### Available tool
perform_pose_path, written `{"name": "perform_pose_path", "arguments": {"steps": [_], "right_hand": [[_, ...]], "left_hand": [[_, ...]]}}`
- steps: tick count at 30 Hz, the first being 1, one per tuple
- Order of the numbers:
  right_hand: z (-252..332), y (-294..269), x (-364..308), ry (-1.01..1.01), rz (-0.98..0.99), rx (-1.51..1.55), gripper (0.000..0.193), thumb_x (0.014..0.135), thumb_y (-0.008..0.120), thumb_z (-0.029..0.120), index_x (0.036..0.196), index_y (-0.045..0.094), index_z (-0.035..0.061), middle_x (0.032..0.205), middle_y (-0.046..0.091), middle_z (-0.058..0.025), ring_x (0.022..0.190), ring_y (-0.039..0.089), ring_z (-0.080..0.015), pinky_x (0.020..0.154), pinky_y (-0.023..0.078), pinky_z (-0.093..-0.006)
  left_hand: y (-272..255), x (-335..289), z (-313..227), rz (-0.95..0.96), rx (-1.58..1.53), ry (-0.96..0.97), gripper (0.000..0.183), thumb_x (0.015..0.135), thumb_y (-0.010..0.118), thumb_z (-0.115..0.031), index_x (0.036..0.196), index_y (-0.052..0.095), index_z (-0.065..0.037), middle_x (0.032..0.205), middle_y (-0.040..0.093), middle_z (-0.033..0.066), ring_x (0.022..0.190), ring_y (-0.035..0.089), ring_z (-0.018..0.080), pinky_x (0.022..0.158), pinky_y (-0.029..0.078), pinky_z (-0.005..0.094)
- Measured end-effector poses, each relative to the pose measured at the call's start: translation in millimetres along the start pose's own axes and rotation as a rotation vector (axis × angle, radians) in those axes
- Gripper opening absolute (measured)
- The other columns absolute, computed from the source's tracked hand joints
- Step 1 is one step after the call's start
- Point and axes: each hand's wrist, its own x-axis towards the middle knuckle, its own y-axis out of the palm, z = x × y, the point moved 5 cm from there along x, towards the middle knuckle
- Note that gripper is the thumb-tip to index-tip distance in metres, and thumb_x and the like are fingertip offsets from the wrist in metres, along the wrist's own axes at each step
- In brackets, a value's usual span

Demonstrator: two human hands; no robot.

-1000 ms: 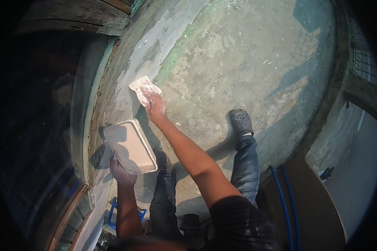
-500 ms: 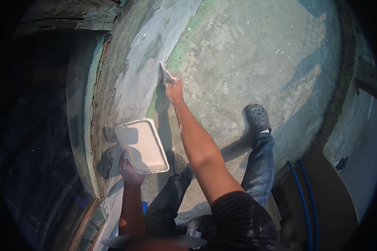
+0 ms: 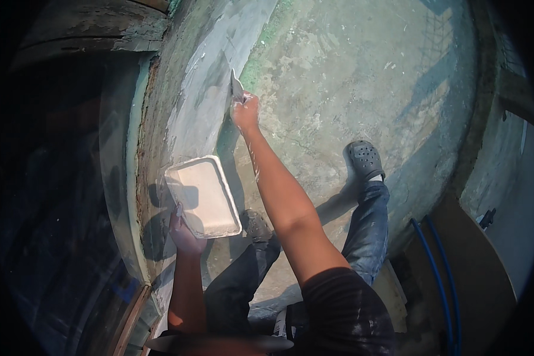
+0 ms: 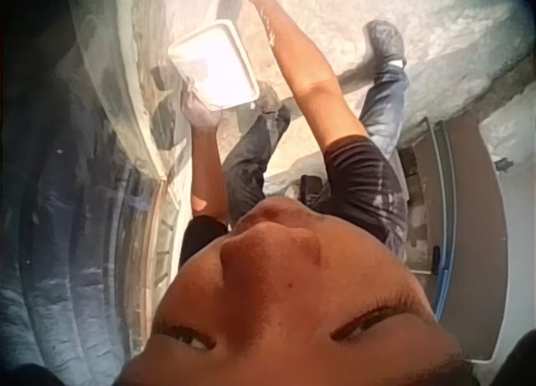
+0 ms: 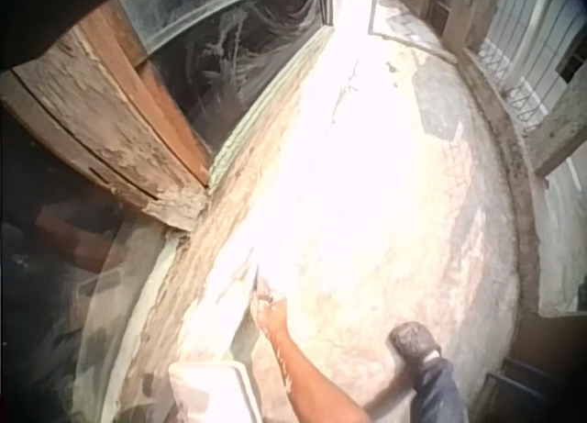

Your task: Applying plaster or filler to an exterior wall using a putty knife and a plastic tray.

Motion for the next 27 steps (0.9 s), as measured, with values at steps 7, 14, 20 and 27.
{"name": "perform_pose_path", "arguments": {"steps": [7,14,20,27], "right_hand": [[54.3,-68.7,-105.4,-0.375,0.349,-0.321,0.024,0.09,0.059,0.005,0.111,0.065,-0.0033,0.092,0.069,-0.0169,0.082,0.063,-0.032,0.08,0.05,-0.0372],[293.5,-229.5,-153.1,0.147,0.166,0.53,0.025,0.088,0.074,0.015,0.103,0.065,-0.0026,0.091,0.068,-0.0039,0.076,0.061,-0.0118,0.074,0.049,-0.0284],[455.1,-345.5,-196.5,0.0,0.152,0.564,0.023,0.088,0.074,0.016,0.101,0.066,-0.0018,0.089,0.069,-0.0049,0.08,0.063,-0.0116,0.076,0.048,-0.027],[643.0,-450.3,-261.1,-0.38,-0.008,-0.055,0.034,0.091,0.071,0.023,0.11,0.065,-0.0044,0.096,0.072,-0.0122,0.084,0.065,-0.0176,0.079,0.05,-0.0322]], "left_hand": [[42.0,-42.4,-20.4,0.049,-0.061,-0.054,0.054,0.096,0.052,-0.032,0.141,0.044,-0.005,0.135,0.053,0.0121,0.127,0.05,0.0319,0.108,0.038,0.048],[141.1,-146.6,-81.2,0.251,-0.14,-0.025,0.052,0.099,0.046,-0.028,0.144,0.041,-0.004,0.14,0.052,0.0122,0.129,0.051,0.0289,0.109,0.038,0.0436],[261.5,-258.0,-130.7,0.423,-0.12,0.113,0.052,0.102,0.041,-0.033,0.144,0.042,-0.002,0.14,0.053,0.0122,0.128,0.052,0.0271,0.109,0.039,0.0404],[399.1,-392.8,-174.1,0.496,-0.22,0.226,0.043,0.101,0.044,-0.024,0.137,0.048,-0.002,0.131,0.057,0.0096,0.121,0.055,0.0244,0.104,0.043,0.0387]]}}
